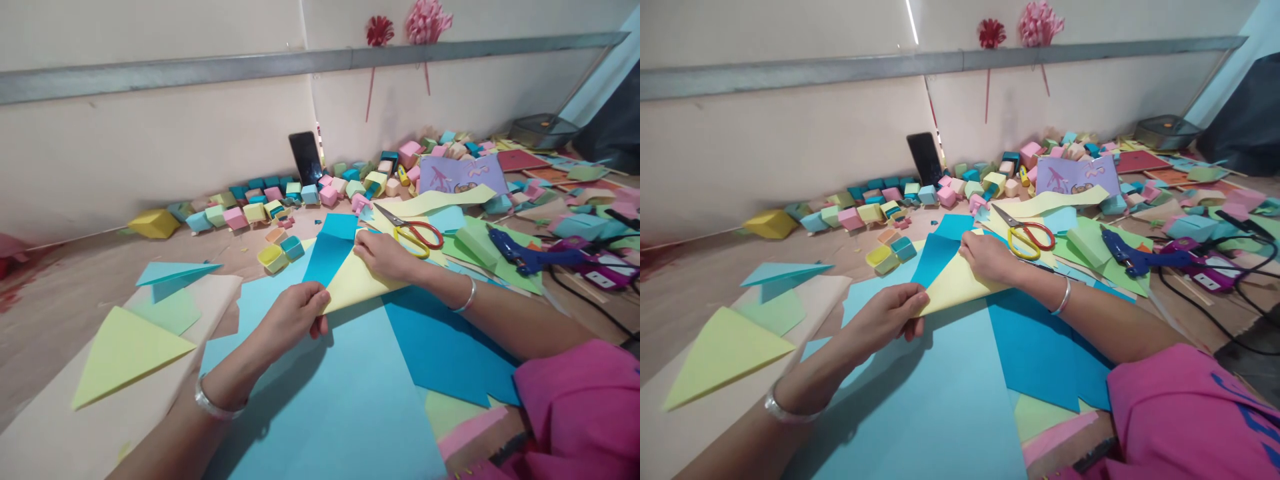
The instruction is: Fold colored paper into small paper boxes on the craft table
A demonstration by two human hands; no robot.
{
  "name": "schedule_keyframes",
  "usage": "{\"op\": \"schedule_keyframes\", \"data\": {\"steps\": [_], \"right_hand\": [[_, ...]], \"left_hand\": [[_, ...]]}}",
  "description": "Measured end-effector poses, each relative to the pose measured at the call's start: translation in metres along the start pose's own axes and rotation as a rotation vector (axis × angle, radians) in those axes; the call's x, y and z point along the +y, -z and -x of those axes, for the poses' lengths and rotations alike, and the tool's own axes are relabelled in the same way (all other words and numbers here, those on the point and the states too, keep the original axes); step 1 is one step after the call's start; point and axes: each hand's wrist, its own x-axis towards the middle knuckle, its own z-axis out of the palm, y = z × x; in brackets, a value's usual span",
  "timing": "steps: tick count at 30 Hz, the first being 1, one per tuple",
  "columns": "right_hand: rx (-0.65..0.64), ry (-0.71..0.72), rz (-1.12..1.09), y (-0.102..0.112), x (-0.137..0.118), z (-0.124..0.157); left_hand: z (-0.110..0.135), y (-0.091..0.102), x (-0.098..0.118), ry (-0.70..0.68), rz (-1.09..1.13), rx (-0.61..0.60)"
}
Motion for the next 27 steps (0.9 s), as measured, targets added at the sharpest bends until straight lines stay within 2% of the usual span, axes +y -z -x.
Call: {"op": "schedule_keyframes", "data": {"steps": [6, 9, 11, 15, 18, 23, 27], "right_hand": [[0.015, -0.042, 0.045, -0.006, -0.006, 0.004], [0.001, -0.075, 0.101, -0.008, -0.012, 0.006], [-0.025, -0.055, 0.135, -0.009, -0.015, 0.006], [-0.064, -0.028, 0.166, -0.011, -0.013, 0.003], [-0.116, 0.010, 0.141, -0.008, -0.008, 0.000], [-0.243, 0.148, 0.039, 0.003, 0.001, -0.006], [-0.250, 0.220, 0.052, 0.000, 0.005, -0.009]], "left_hand": [[-0.004, 0.000, -0.002, -0.090, -0.252, 0.191], [-0.004, 0.002, -0.002, -0.061, -0.239, 0.184], [-0.005, 0.003, -0.003, -0.033, -0.150, 0.196], [-0.009, 0.006, -0.006, -0.027, -0.004, 0.137], [-0.009, 0.009, -0.007, 0.000, -0.004, 0.090], [-0.010, 0.014, -0.013, -0.007, -0.180, -0.139], [-0.013, 0.012, -0.020, -0.028, -0.371, -0.171]]}}
